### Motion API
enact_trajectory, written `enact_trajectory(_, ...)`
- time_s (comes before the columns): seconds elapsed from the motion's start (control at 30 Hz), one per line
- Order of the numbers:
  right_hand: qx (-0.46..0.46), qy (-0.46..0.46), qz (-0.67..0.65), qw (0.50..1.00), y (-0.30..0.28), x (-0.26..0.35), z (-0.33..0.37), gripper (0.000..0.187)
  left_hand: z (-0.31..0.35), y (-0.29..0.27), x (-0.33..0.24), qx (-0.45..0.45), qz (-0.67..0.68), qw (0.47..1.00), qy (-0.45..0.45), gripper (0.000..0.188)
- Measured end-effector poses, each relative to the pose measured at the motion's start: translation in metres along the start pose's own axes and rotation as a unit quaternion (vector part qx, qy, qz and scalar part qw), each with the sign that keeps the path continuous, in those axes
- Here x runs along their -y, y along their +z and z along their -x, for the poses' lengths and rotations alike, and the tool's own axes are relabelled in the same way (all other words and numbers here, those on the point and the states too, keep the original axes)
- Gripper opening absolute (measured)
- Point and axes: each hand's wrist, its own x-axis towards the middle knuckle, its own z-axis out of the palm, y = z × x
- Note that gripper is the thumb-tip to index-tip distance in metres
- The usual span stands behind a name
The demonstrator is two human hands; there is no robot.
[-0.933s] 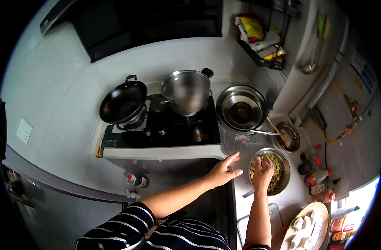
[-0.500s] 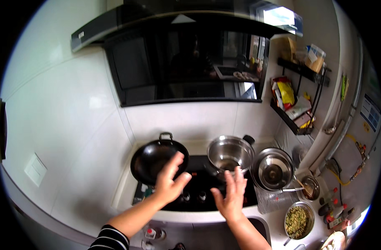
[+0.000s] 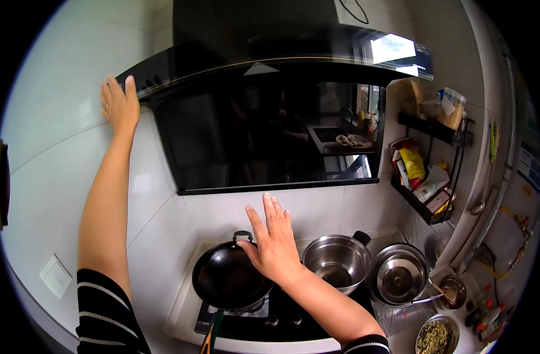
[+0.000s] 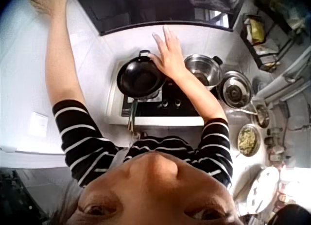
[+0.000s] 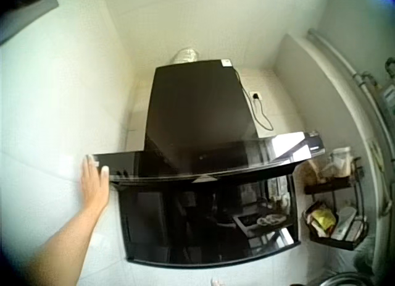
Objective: The person fills dough circles with a mixture using chopsticks, pinches the edges to seal them, and places the finished products on a wooden tray. Then, the person handles a large piece of dough in a bowl and cuts it into smaller pieces using a knife on a cutting board.
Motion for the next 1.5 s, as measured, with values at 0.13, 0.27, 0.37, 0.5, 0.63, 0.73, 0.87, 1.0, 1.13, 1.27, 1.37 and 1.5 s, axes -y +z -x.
enact_trajectory(0.13, -0.01, 0.005, 0.032, 0.999, -0.023, -0.035, -0.008, 0.069, -0.008, 0.041, -0.1, -0.005, 0.009, 0.999, 0.033, 0.076)
enact_trajectory(0.27, -0.016, 0.024, 0.048, 0.998, -0.049, -0.06, 0.004, 0.067, 0.025, 0.062, -0.23, -0.025, 0.097, 0.983, 0.153, 0.076)
enact_trajectory(0.37, -0.016, 0.038, 0.068, 0.997, -0.061, -0.075, 0.018, 0.066, 0.065, 0.06, -0.311, -0.022, 0.193, 0.951, 0.241, 0.078)
enact_trajectory(0.5, -0.027, 0.042, 0.095, 0.994, -0.058, -0.094, 0.026, 0.065, 0.119, 0.038, -0.37, 0.041, 0.302, 0.889, 0.341, 0.08)
enact_trajectory(0.63, -0.028, 0.04, 0.134, 0.99, -0.056, -0.099, 0.021, 0.066, 0.169, -0.012, -0.376, 0.113, 0.379, 0.822, 0.41, 0.077)
enact_trajectory(0.73, -0.022, 0.043, 0.124, 0.991, -0.044, -0.102, 0.021, 0.067, 0.195, -0.046, -0.354, 0.122, 0.435, 0.765, 0.46, 0.074)
enact_trajectory(0.87, -0.074, -0.031, 0.159, 0.984, -0.027, -0.114, -0.009, 0.072, 0.176, -0.066, -0.302, 0.097, 0.397, 0.775, 0.481, 0.071)
enact_trajectory(1.0, -0.153, -0.033, 0.238, 0.959, -0.055, -0.083, -0.097, 0.07, 0.106, -0.065, -0.235, 0.082, 0.259, 0.878, 0.393, 0.068)
enact_trajectory(1.13, -0.206, -0.031, 0.266, 0.941, -0.065, -0.066, -0.134, 0.065, 0.061, -0.052, -0.167, 0.042, 0.183, 0.933, 0.307, 0.066)
enact_trajectory(1.27, -0.19, -0.013, 0.259, 0.947, -0.055, -0.046, -0.114, 0.064, 0.066, -0.057, -0.117, 0.092, 0.166, 0.948, 0.254, 0.064)
enact_trajectory(1.37, -0.13, -0.009, 0.231, 0.964, -0.041, -0.033, -0.068, 0.064, 0.111, -0.073, -0.094, 0.149, 0.199, 0.947, 0.201, 0.062)
enact_trajectory(1.5, -0.036, -0.018, 0.187, 0.982, -0.019, -0.002, 0.024, 0.058, 0.22, -0.125, -0.047, 0.22, 0.363, 0.891, 0.16, 0.065)
